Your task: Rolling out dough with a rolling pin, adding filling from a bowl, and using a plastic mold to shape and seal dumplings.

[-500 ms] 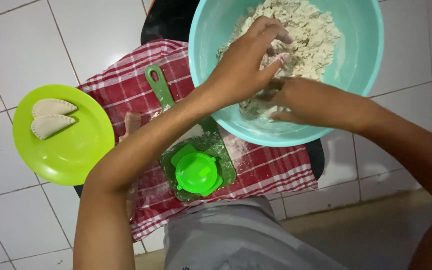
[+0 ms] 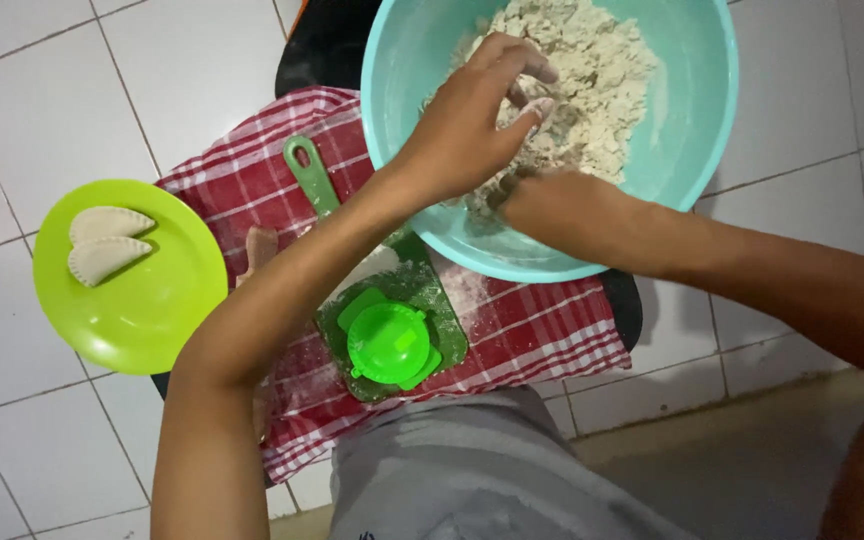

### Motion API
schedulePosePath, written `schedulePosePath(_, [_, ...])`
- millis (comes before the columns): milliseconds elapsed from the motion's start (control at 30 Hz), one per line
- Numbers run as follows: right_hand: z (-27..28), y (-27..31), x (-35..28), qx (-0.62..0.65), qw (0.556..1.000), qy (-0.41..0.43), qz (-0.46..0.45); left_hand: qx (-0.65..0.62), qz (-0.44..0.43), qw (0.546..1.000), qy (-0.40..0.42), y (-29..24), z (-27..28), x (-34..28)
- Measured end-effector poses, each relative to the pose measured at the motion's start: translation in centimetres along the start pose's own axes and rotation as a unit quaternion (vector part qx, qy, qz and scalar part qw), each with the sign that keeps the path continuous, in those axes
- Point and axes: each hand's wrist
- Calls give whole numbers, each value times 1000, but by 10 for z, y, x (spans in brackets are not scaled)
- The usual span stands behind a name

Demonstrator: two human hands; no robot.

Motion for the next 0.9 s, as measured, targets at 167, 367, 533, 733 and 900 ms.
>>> schedulePosePath(167, [35,-31,-13,231,964,-43,-126,0,-14,1000,-14,9,-1,5])
schedulePosePath(367, [54,-41,-39,573,770,-162,-227,-133,-1,988,-77,-3,9,9])
schedulePosePath(533, [54,-39,-37,778,548,-232,-202,-164,-7,982,-95,-5,11,5])
schedulePosePath(733, [49,-42,-33,710,598,-242,-284,-159,-12,984,-77,-15,12,5])
schedulePosePath(900, [50,-45,-25,665,650,-185,-318,-106,-17,990,-95,-10,10,4])
Point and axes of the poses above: each hand's wrist, its own x-axis towards the middle knuckle, its own z-axis out of the back of the hand, y = z × x, and after that the axes turned 5 degrees about z, right-handed
